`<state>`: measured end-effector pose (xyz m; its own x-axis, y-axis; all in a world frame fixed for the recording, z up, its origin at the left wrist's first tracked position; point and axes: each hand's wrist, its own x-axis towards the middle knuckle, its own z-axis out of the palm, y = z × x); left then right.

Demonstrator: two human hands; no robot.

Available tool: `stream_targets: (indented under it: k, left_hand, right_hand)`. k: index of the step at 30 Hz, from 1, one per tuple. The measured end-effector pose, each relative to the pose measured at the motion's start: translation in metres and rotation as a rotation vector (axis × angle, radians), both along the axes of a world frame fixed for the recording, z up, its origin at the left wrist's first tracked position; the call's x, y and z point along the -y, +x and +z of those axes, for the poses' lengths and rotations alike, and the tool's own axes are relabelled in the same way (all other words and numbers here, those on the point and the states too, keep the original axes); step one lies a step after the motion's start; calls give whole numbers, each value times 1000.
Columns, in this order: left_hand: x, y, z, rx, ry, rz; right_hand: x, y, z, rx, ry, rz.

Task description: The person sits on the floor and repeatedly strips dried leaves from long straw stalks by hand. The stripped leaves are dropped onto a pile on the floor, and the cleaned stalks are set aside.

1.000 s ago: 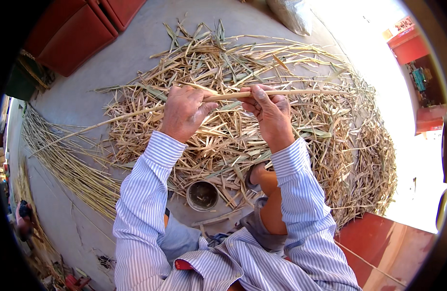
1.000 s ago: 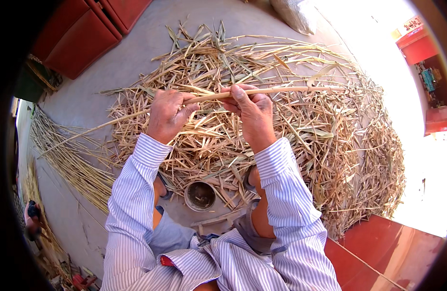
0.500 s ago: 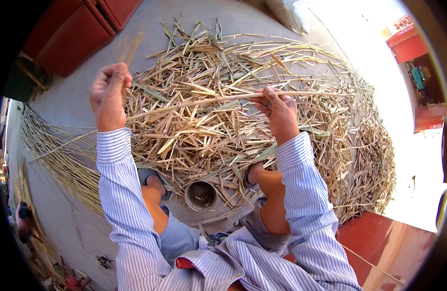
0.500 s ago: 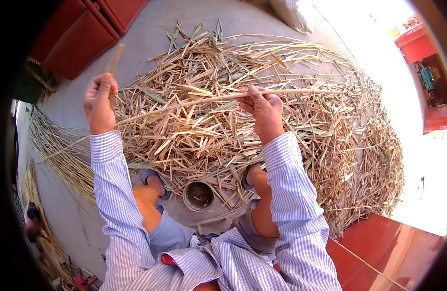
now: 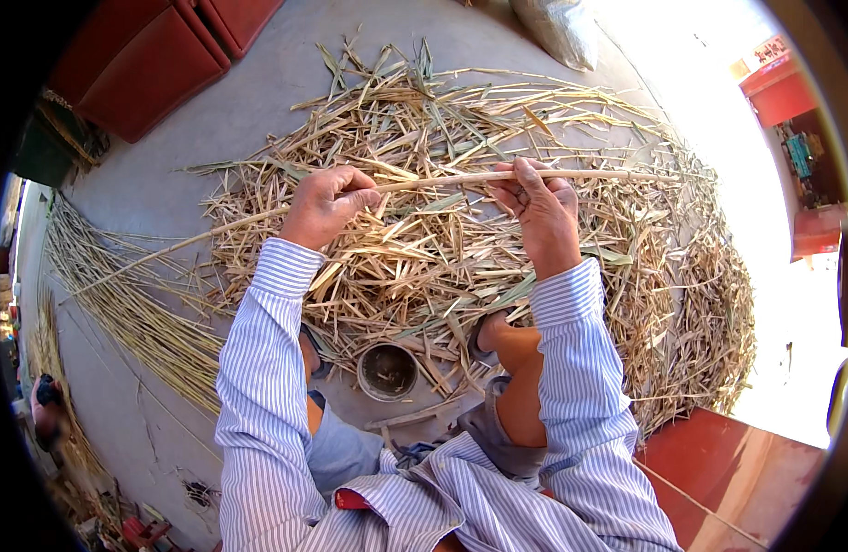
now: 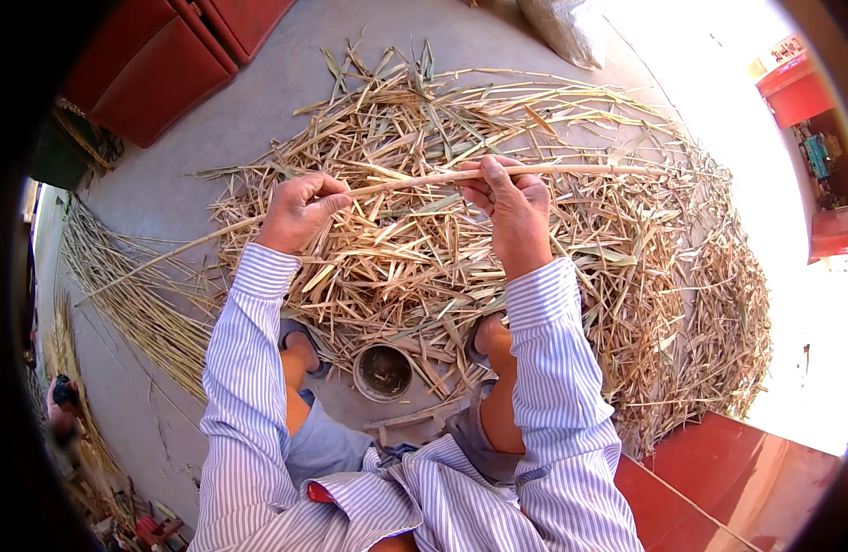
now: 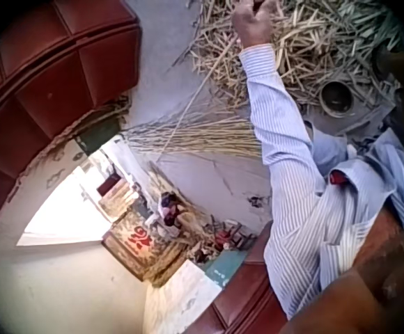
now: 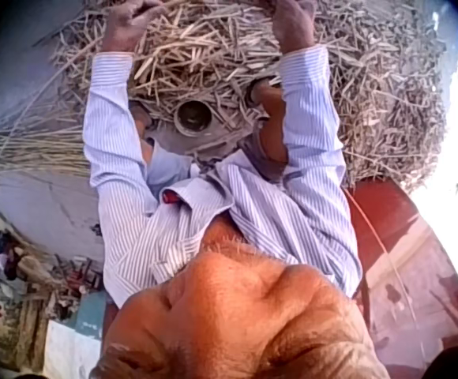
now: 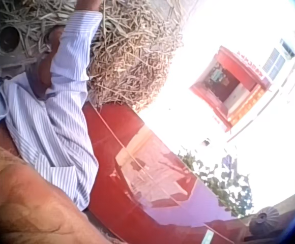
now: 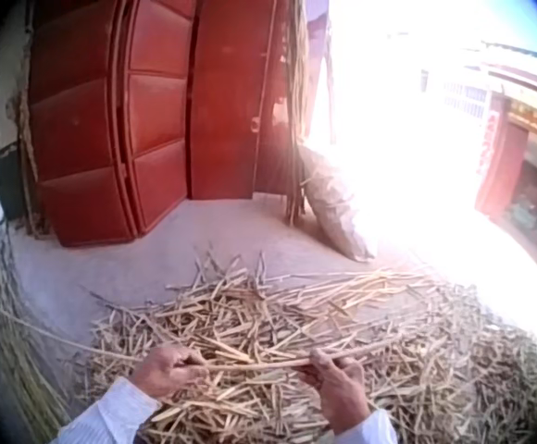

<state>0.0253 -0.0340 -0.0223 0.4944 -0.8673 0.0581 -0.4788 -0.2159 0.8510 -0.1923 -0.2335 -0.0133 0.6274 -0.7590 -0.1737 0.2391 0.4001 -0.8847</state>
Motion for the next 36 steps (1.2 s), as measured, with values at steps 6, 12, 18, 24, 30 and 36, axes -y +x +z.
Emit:
stream_targets:
  k: [6, 12, 18, 24, 30, 36]
  left_hand:
    - [3, 2, 4, -307, -88, 155]
    - [-6, 10, -1, -456, -278, 341]
    - [-21, 40, -12, 97, -292, 384]
    - [-13, -2, 11, 456, -104, -58]
    - [-34, 30, 6, 817, 127, 103]
    - [-13, 0, 9, 724, -115, 39]
  right_hand:
    - [0, -2, 6, 63, -58, 33]
    - [-2, -2, 12, 73, -105, 48]
    - [5, -7, 12, 40, -78, 37]
    - [4, -1, 9, 32, -48, 44]
    - [18, -12, 16, 42, -81, -13]
    - [-4, 3, 19, -15, -236, -41]
